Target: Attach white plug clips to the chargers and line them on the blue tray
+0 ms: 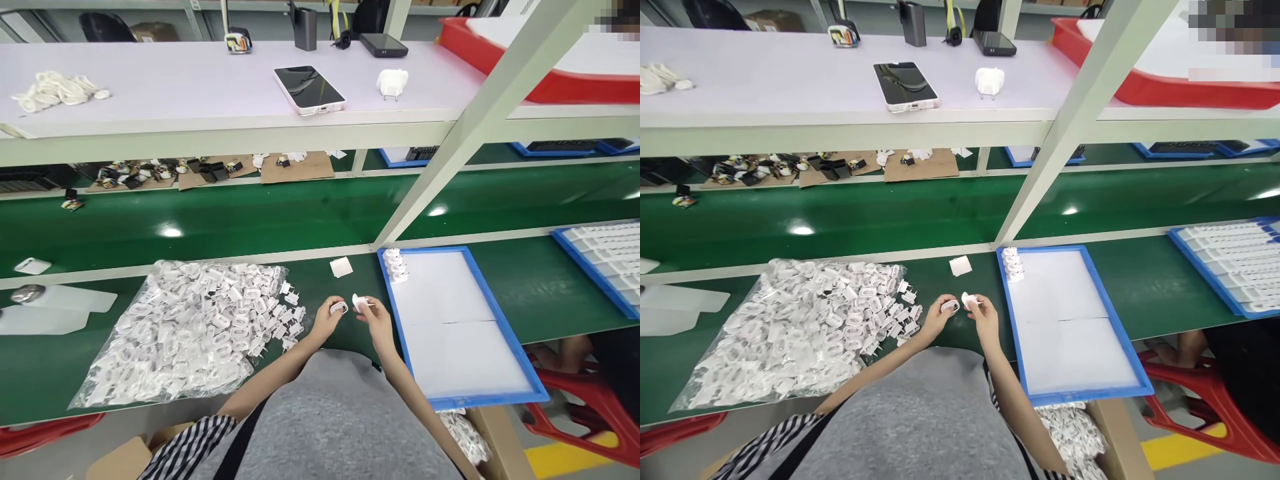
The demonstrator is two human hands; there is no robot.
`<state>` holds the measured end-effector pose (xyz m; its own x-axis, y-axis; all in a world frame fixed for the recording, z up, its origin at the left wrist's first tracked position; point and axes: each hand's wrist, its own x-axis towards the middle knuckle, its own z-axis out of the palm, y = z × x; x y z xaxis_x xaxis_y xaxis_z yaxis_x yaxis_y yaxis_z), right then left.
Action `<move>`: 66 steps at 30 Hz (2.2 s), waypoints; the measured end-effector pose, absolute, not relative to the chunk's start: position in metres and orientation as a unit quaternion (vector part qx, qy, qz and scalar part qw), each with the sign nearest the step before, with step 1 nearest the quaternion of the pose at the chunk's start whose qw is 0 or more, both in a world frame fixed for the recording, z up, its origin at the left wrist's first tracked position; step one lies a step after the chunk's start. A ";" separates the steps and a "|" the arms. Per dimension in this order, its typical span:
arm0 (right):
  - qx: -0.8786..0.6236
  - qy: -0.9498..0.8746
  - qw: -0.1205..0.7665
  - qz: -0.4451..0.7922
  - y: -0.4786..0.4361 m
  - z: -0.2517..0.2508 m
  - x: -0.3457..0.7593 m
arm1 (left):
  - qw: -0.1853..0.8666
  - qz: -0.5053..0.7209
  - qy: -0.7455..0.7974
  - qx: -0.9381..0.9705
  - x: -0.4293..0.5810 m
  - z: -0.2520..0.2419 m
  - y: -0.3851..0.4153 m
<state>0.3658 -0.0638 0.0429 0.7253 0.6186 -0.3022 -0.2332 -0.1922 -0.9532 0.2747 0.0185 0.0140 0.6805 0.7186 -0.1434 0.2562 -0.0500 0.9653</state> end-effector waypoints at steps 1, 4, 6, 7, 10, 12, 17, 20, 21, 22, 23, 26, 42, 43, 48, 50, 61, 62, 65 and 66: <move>-0.697 -0.124 0.615 0.347 -0.066 0.028 0.365 | 0.581 0.161 0.355 0.714 0.274 -0.002 0.017; -0.713 -0.114 0.597 0.349 -0.075 -0.004 0.362 | 0.570 0.104 0.339 0.741 0.269 -0.036 0.014; -0.725 -0.120 0.581 0.349 -0.081 -0.016 0.361 | 0.565 0.090 0.314 0.757 0.262 -0.046 0.015; -0.732 -0.126 0.572 0.348 -0.082 -0.020 0.360 | 0.554 0.081 0.300 0.773 0.259 -0.049 0.017; -0.751 -0.161 0.540 0.345 -0.080 -0.026 0.358 | 0.486 0.050 0.276 0.828 0.249 -0.052 0.025; -0.757 -0.195 0.523 0.340 -0.075 -0.028 0.357 | 0.450 0.036 0.291 0.843 0.243 -0.052 0.029; -0.755 -0.269 0.499 0.331 -0.060 -0.029 0.354 | 0.454 0.032 0.329 0.828 0.239 -0.050 0.035; -0.762 -0.284 0.483 0.324 -0.057 -0.030 0.355 | 0.462 0.028 0.352 0.814 0.243 -0.049 0.041; -0.764 -0.289 0.478 0.322 -0.057 -0.030 0.356 | 0.465 0.024 0.356 0.810 0.245 -0.048 0.043; -0.766 -0.294 0.473 0.321 -0.057 -0.030 0.357 | 0.469 0.021 0.356 0.808 0.245 -0.047 0.044; -0.767 -0.300 0.469 0.318 -0.058 -0.030 0.358 | 0.475 0.016 0.354 0.806 0.245 -0.046 0.044; -0.771 -0.320 0.457 0.307 -0.061 -0.031 0.360 | 0.480 -0.014 0.322 0.816 0.240 -0.044 0.037; -0.776 -0.495 0.312 0.236 -0.080 -0.028 0.344 | 0.435 0.003 0.298 0.850 0.237 -0.049 0.012; -0.777 -0.502 0.301 0.233 -0.080 -0.028 0.343 | 0.433 0.003 0.300 0.850 0.237 -0.050 0.012; -0.783 -0.525 0.248 0.221 -0.080 -0.029 0.340 | 0.414 -0.006 0.302 0.858 0.235 -0.050 0.009; -0.788 -0.529 0.228 0.218 -0.080 -0.029 0.340 | 0.403 -0.011 0.297 0.866 0.234 -0.049 0.009; -0.809 -0.532 0.085 0.233 -0.077 -0.018 0.341 | 0.314 -0.082 0.249 0.913 0.238 -0.030 0.015; -0.808 -0.535 0.071 0.236 -0.076 -0.017 0.341 | 0.302 -0.094 0.246 0.916 0.240 -0.027 0.015; -0.801 -0.545 0.034 0.246 -0.072 -0.011 0.343 | 0.271 -0.135 0.231 0.925 0.248 -0.017 0.017; -0.799 -0.547 0.022 0.250 -0.071 -0.010 0.344 | 0.263 -0.149 0.224 0.926 0.251 -0.014 0.019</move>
<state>0.3437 -0.0709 -0.0097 0.2764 0.8851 -0.3745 0.8629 -0.4001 -0.3088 0.2513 0.0185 -0.0139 0.8554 0.3369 -0.3934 0.4935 -0.7607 0.4216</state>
